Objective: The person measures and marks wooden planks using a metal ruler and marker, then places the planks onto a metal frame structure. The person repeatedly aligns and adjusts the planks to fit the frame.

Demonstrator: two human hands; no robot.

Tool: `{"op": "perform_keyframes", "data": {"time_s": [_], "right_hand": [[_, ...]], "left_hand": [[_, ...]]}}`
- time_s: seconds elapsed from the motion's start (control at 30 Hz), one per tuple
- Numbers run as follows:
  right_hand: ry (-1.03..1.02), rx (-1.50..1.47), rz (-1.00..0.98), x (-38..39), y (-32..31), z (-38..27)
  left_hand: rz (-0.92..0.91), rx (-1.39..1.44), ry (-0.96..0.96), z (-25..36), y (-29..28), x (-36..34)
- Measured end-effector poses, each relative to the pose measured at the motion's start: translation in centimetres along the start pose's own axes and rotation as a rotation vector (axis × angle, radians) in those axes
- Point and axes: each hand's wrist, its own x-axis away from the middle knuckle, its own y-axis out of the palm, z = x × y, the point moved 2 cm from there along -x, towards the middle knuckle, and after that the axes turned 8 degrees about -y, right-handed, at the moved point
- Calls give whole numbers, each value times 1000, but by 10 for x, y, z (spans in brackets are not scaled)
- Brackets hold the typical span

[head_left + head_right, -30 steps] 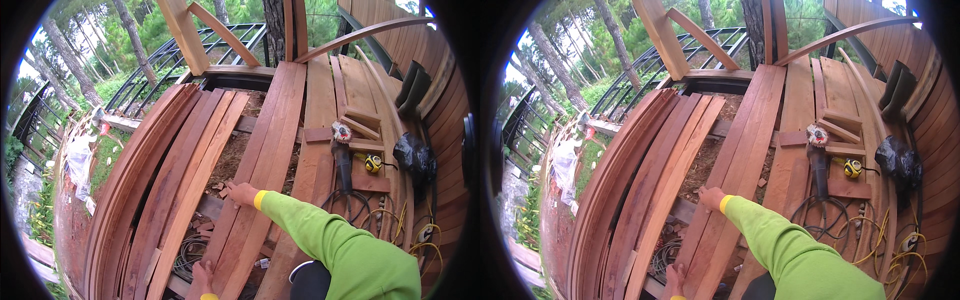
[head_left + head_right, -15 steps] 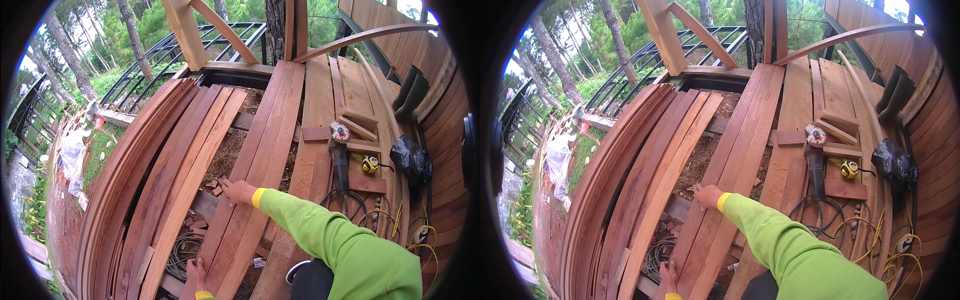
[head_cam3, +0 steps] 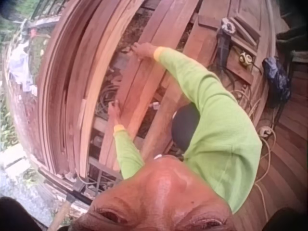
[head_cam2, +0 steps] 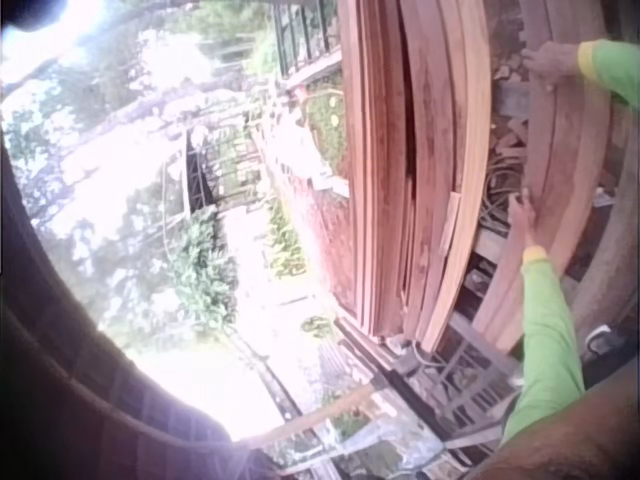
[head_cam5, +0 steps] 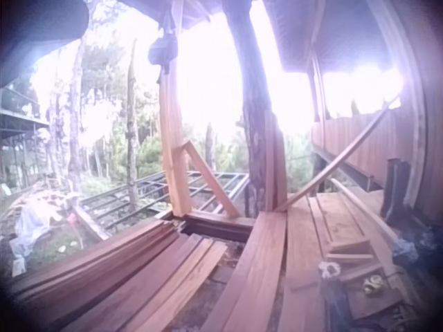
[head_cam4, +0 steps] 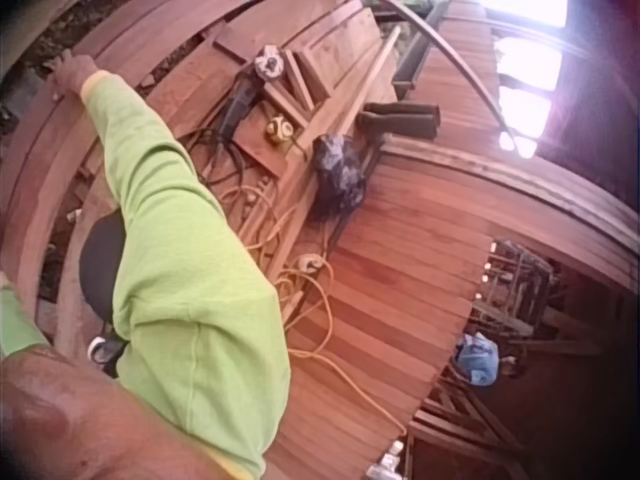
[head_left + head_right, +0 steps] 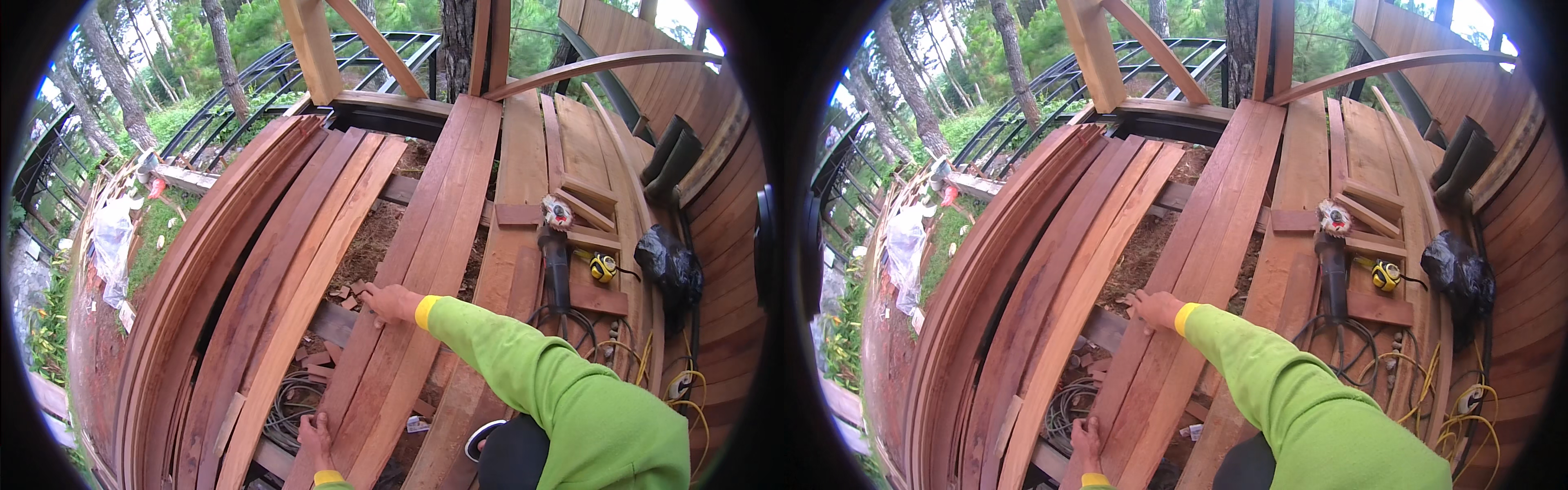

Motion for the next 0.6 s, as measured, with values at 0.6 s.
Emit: {"op": "perform_keyframes", "data": {"time_s": [0.6], "right_hand": [[-126,113,119,-2,14,33]], "left_hand": [[149,-281,141,32,3,37]]}}
